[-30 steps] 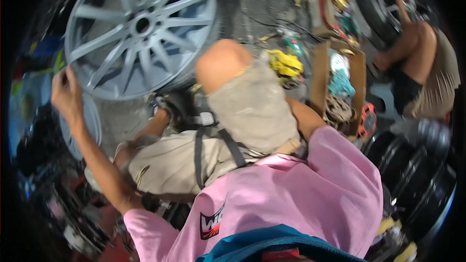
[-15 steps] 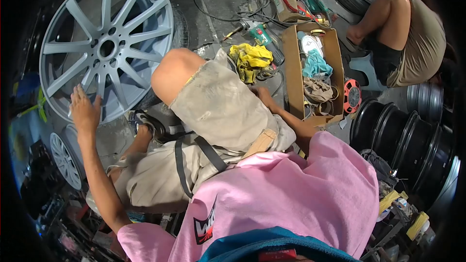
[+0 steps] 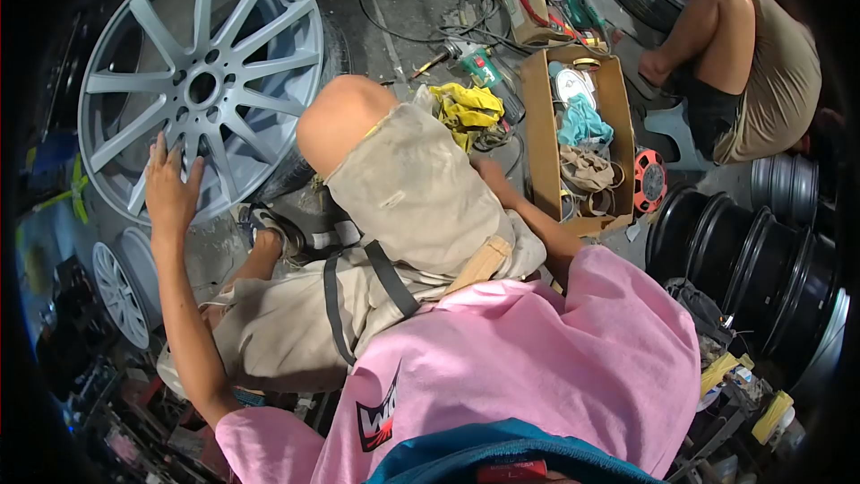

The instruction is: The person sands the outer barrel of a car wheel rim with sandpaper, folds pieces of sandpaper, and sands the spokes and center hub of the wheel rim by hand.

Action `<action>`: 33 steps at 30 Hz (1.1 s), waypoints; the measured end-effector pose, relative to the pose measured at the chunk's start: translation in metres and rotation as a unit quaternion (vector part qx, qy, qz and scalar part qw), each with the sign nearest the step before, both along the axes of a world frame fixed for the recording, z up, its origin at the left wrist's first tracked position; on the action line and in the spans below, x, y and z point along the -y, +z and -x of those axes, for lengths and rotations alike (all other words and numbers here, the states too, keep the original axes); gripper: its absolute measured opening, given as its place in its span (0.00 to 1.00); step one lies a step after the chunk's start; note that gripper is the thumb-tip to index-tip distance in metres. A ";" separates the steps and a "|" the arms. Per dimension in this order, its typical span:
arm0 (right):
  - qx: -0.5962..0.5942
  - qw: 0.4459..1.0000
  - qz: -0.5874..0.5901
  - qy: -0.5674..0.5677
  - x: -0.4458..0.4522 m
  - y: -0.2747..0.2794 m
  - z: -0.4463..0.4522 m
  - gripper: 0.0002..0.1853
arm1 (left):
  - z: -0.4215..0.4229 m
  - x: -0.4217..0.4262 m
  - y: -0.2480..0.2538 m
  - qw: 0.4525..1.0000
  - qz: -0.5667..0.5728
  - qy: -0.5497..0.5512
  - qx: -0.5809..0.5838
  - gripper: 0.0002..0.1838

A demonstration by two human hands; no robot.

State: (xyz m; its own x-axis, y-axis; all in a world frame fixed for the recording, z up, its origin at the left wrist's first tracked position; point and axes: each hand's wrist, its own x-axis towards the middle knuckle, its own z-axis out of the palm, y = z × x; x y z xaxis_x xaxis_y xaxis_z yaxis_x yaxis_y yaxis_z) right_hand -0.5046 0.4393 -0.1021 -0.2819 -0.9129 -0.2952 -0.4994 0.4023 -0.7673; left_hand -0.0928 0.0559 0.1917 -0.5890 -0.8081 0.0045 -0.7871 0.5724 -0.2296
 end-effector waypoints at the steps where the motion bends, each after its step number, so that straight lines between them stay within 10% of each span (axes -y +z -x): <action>1: -0.056 0.998 0.027 -0.022 0.006 0.002 0.016 0.14 | 0.002 -0.002 0.005 1.000 -0.015 0.000 -0.025 0.26; 4: -0.149 0.951 0.201 -0.180 0.011 0.016 0.072 0.11 | -0.003 -0.001 0.006 0.998 -0.021 0.012 -0.054 0.24; 7: -0.199 0.910 0.119 -0.344 0.004 0.071 0.152 0.09 | -0.003 -0.001 0.015 0.993 -0.061 0.056 -0.079 0.23; 15: -0.463 0.884 0.059 -0.015 -0.008 0.009 0.249 0.17 | -0.004 -0.008 0.017 0.996 -0.056 0.040 -0.060 0.20; 19: -0.413 0.906 0.014 -0.093 -0.007 -0.089 0.292 0.16 | -0.004 -0.019 0.023 0.997 -0.063 0.021 -0.031 0.18; 21: -0.443 0.895 0.018 -0.048 0.002 -0.046 0.266 0.13 | -0.006 -0.023 0.028 0.996 -0.071 0.030 -0.041 0.18; 25: -0.377 0.910 0.032 -0.171 0.003 -0.033 0.269 0.11 | 0.000 -0.026 0.050 0.986 -0.126 0.043 -0.099 0.18; 27: -0.152 0.930 0.075 -0.325 -0.008 -0.043 0.290 0.13 | 0.007 -0.029 0.061 0.967 -0.177 0.090 -0.158 0.18; 28: 0.026 0.936 0.071 -0.344 -0.018 -0.040 0.298 0.15 | 0.007 -0.028 0.063 0.969 -0.167 0.066 -0.170 0.18; 33: 0.161 0.925 0.110 -0.327 -0.010 0.052 0.272 0.16 | 0.037 -0.042 0.080 0.955 -0.184 0.015 -0.234 0.16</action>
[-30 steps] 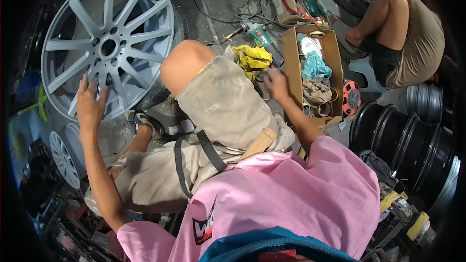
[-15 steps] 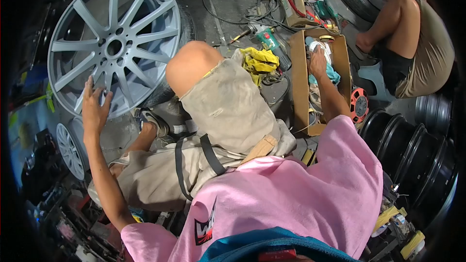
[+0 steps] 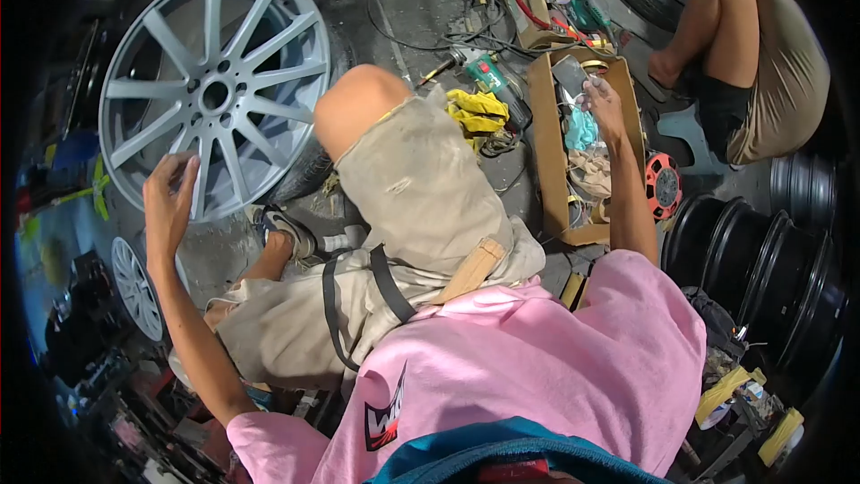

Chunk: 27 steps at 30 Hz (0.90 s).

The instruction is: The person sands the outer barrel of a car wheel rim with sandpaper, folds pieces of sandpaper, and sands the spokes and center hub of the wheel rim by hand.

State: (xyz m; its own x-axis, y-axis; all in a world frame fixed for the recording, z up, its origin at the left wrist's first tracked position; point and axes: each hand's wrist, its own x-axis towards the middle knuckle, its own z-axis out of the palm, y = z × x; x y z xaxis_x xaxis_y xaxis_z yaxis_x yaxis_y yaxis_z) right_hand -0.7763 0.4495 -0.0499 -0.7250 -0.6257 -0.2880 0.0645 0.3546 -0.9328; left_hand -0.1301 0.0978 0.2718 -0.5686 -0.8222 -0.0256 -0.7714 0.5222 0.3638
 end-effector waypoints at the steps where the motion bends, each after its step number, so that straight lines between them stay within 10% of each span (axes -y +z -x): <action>1: 0.000 0.999 0.038 0.022 0.007 0.012 -0.004 0.16 | 0.006 -0.005 0.003 1.000 0.004 0.009 0.000 0.16; 15: -0.217 0.909 0.230 0.270 0.201 0.320 -0.210 0.09 | 0.050 -0.050 0.064 0.962 -0.099 -0.074 -0.242 0.18; 22: -0.252 0.790 0.223 0.513 0.258 0.347 -0.337 0.06 | 0.017 -0.041 0.022 0.926 -0.232 -0.060 -0.293 0.23; 27: -0.082 0.804 0.157 0.567 0.293 0.303 -0.383 0.07 | -0.006 -0.034 -0.015 0.850 -0.374 0.057 -0.366 0.15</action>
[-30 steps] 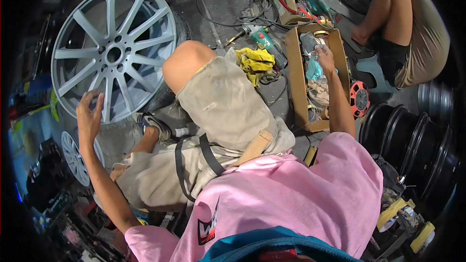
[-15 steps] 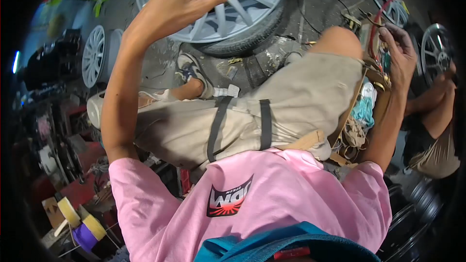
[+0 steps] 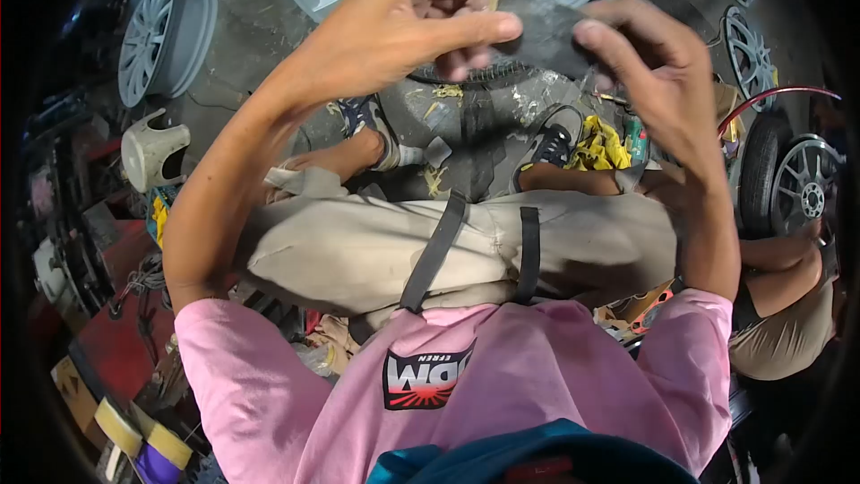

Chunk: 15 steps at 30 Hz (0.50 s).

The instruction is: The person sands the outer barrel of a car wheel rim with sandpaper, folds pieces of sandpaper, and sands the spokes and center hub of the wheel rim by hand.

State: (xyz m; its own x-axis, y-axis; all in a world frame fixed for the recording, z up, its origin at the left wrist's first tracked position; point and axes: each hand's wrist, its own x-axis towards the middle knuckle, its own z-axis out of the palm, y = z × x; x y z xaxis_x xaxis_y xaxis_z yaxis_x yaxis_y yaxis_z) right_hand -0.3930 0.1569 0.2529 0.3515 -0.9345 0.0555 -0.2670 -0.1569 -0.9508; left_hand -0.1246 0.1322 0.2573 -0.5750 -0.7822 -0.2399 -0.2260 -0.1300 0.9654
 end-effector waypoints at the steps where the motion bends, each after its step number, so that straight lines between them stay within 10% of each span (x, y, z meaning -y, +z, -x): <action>1: 0.007 1.000 -0.012 0.012 0.002 -0.009 -0.001 0.08 | -0.005 0.006 -0.005 0.999 0.001 -0.016 0.028 0.16; 15: 0.041 0.979 -0.185 -0.073 -0.008 -0.046 0.002 0.10 | 0.019 0.004 -0.013 0.982 -0.112 0.096 0.114 0.29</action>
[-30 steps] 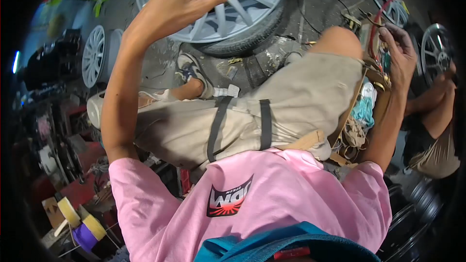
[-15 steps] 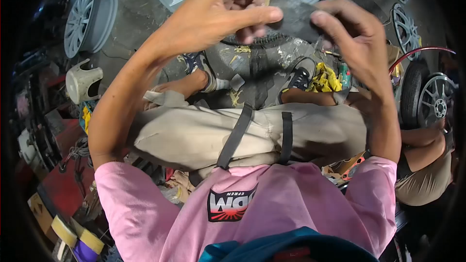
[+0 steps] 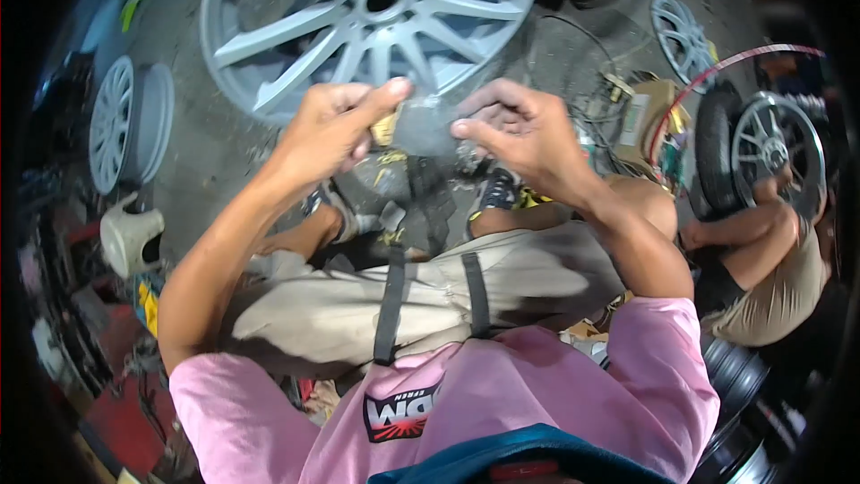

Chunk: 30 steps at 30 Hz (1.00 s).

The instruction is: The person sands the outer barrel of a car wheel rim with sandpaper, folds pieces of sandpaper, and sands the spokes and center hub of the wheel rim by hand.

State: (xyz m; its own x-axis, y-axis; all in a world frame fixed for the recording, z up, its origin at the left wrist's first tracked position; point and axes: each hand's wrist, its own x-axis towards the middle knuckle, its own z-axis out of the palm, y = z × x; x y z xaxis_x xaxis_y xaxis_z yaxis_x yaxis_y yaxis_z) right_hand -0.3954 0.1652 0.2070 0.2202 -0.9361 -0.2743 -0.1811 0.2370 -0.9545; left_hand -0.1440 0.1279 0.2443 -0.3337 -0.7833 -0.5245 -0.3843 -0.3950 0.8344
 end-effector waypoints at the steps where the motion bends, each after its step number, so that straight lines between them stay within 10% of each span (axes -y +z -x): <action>1: -0.008 1.000 -0.006 0.023 0.001 0.004 0.004 0.10 | -0.002 0.002 -0.002 1.000 0.000 0.019 0.009 0.27; 6: 0.173 0.982 0.015 0.077 -0.001 0.006 0.021 0.10 | 0.003 0.011 -0.004 0.960 0.276 -0.033 0.023 0.17; 20: 0.360 0.931 0.019 0.047 -0.011 0.012 0.033 0.10 | 0.012 0.020 0.032 0.961 0.237 -0.122 -0.081 0.07; 30: 0.149 0.967 0.132 0.158 -0.023 0.020 0.030 0.25 | -0.001 0.012 0.045 0.955 0.129 -0.258 -0.071 0.10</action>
State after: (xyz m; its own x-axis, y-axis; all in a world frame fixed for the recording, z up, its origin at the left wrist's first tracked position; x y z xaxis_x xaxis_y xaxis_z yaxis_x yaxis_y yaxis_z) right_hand -0.4258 0.1880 0.2266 0.5397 -0.8376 0.0841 0.0876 -0.0435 -0.9952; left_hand -0.1427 0.1156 0.2892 -0.7631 -0.5930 -0.2571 -0.3483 0.0422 0.9364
